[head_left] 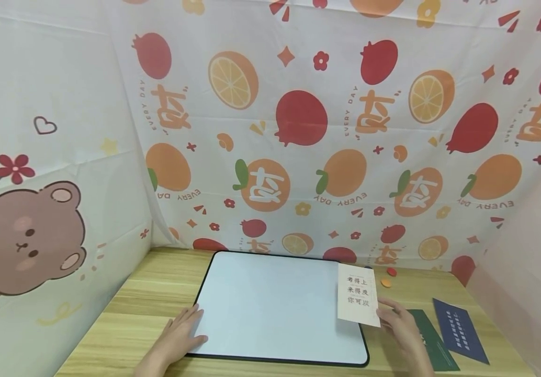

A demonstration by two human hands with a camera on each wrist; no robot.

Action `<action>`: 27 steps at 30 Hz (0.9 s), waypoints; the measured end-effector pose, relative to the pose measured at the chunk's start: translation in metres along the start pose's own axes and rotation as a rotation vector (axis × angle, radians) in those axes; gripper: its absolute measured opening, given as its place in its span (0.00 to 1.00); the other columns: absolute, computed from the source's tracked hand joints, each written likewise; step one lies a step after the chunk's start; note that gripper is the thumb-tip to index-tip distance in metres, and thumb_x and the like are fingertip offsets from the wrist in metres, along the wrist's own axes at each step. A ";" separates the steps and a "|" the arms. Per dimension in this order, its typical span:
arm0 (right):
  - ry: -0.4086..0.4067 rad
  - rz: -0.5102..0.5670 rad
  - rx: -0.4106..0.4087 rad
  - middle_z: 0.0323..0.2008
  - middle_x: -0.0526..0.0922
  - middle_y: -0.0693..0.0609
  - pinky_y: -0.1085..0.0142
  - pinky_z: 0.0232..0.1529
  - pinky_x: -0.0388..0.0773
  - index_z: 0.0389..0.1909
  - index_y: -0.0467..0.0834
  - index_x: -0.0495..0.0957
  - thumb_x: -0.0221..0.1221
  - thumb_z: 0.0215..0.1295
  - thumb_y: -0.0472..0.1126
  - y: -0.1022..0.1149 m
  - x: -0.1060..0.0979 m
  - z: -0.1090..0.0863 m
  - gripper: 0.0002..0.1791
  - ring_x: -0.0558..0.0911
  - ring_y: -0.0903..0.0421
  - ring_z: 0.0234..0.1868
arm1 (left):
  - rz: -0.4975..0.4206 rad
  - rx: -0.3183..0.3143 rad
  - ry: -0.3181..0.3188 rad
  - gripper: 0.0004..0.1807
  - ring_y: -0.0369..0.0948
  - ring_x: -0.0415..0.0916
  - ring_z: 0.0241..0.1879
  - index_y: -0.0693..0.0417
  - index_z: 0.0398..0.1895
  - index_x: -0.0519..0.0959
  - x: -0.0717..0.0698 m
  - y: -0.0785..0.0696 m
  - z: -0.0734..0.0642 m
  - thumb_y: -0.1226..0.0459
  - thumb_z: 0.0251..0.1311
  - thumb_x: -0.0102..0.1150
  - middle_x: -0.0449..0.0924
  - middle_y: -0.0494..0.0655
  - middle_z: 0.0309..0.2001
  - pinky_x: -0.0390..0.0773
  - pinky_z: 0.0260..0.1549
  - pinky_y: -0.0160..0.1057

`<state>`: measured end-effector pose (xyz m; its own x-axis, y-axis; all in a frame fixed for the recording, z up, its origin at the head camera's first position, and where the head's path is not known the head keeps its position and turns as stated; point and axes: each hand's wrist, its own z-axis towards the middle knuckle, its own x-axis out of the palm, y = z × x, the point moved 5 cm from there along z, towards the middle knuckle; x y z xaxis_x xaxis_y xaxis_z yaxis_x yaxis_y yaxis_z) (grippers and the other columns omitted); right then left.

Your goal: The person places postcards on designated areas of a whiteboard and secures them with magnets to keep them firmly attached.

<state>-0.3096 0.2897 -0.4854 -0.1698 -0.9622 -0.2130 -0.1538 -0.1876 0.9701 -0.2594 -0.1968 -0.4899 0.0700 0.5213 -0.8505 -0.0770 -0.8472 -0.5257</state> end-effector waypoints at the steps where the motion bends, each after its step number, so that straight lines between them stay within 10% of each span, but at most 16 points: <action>1: -0.002 0.009 0.006 0.42 0.79 0.43 0.65 0.37 0.78 0.60 0.35 0.64 0.57 0.58 0.39 -0.001 0.001 0.002 0.29 0.81 0.53 0.37 | 0.003 0.000 0.001 0.34 0.67 0.50 0.61 0.70 0.57 0.68 0.000 0.000 0.000 0.58 0.50 0.65 0.57 0.69 0.63 0.46 0.54 0.70; 27: 0.070 0.006 -0.017 0.38 0.82 0.41 0.59 0.36 0.79 0.58 0.29 0.64 0.53 0.62 0.32 0.016 0.038 -0.003 0.24 0.82 0.50 0.36 | -0.010 0.001 -0.007 0.34 0.67 0.49 0.61 0.70 0.57 0.68 0.000 0.000 -0.002 0.59 0.50 0.65 0.56 0.69 0.63 0.46 0.54 0.70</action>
<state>-0.3160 0.2497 -0.4779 -0.1023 -0.9745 -0.1996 -0.1368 -0.1849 0.9732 -0.2575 -0.1973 -0.4900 0.0639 0.5308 -0.8451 -0.0776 -0.8416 -0.5345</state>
